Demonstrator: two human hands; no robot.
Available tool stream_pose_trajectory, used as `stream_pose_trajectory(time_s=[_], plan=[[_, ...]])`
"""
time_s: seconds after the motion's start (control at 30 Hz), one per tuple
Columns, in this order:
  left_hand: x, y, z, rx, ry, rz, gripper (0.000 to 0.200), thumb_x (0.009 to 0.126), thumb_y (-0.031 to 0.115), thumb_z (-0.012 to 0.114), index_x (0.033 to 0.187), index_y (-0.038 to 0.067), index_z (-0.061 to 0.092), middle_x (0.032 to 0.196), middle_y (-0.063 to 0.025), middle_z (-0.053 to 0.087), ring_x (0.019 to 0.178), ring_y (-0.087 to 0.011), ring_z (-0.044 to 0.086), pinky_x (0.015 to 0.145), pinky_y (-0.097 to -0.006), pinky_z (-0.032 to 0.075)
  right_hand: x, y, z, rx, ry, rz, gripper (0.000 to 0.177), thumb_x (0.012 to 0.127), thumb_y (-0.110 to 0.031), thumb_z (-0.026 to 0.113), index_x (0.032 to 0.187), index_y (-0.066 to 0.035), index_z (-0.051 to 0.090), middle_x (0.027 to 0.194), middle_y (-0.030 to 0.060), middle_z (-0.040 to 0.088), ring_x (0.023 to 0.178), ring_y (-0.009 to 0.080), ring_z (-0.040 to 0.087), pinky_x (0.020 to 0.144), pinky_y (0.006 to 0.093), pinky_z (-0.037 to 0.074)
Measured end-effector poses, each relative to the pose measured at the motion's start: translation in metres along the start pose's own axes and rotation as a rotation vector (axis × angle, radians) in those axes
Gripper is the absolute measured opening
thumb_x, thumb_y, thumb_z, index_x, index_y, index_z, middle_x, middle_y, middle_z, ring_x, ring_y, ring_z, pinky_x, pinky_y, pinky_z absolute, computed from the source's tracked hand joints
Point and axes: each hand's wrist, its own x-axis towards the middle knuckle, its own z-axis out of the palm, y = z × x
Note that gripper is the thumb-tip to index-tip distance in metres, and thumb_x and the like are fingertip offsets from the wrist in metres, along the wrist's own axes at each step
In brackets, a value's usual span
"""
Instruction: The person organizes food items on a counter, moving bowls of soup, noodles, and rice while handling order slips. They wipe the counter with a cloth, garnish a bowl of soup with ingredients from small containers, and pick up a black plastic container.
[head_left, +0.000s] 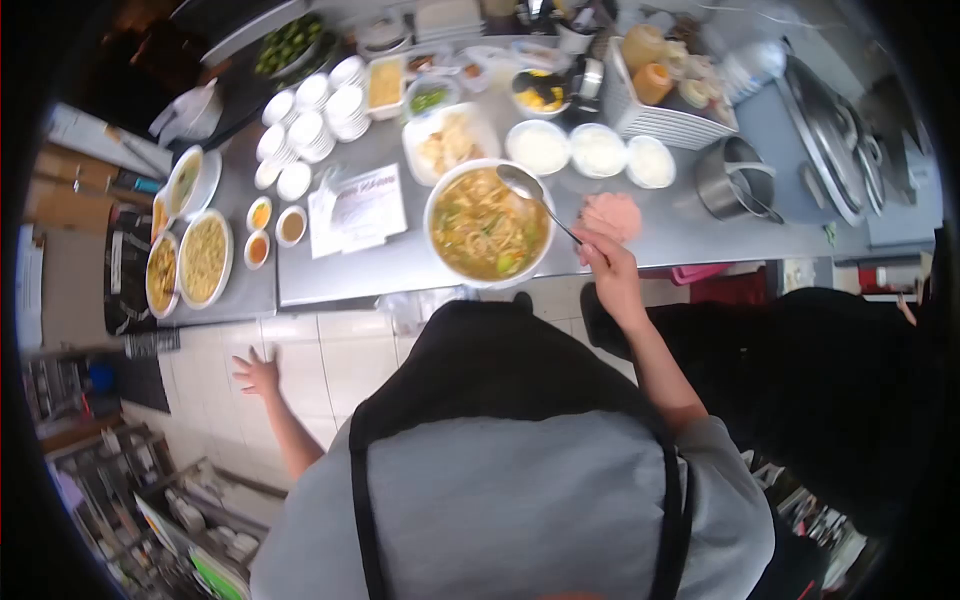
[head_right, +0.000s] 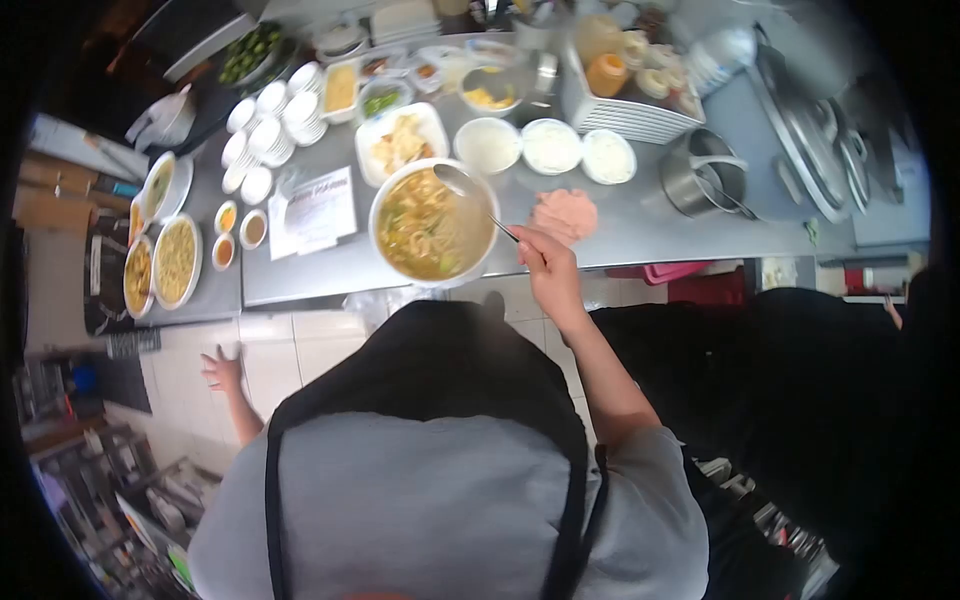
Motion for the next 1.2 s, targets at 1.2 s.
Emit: stream_pose_trajectory(time_s=[1.2], plan=[[-0.34, 0.452, -0.186, -2.035, -1.974, 0.57, 0.087, 0.073, 0.071, 0.036, 0.124, 0.001, 0.03, 0.13, -0.0289, 0.029, 0.122, -0.0377, 0.028, 0.103, -0.0442, 0.022, 0.069, 0.051, -0.048, 0.899, 0.303, 0.167, 0.013, 0.078, -0.006, 0.056, 0.09, -0.001, 0.058, 0.1, 0.0058, 0.051, 0.088, 0.0112, 0.049, 0.069, 0.0247, 0.042]])
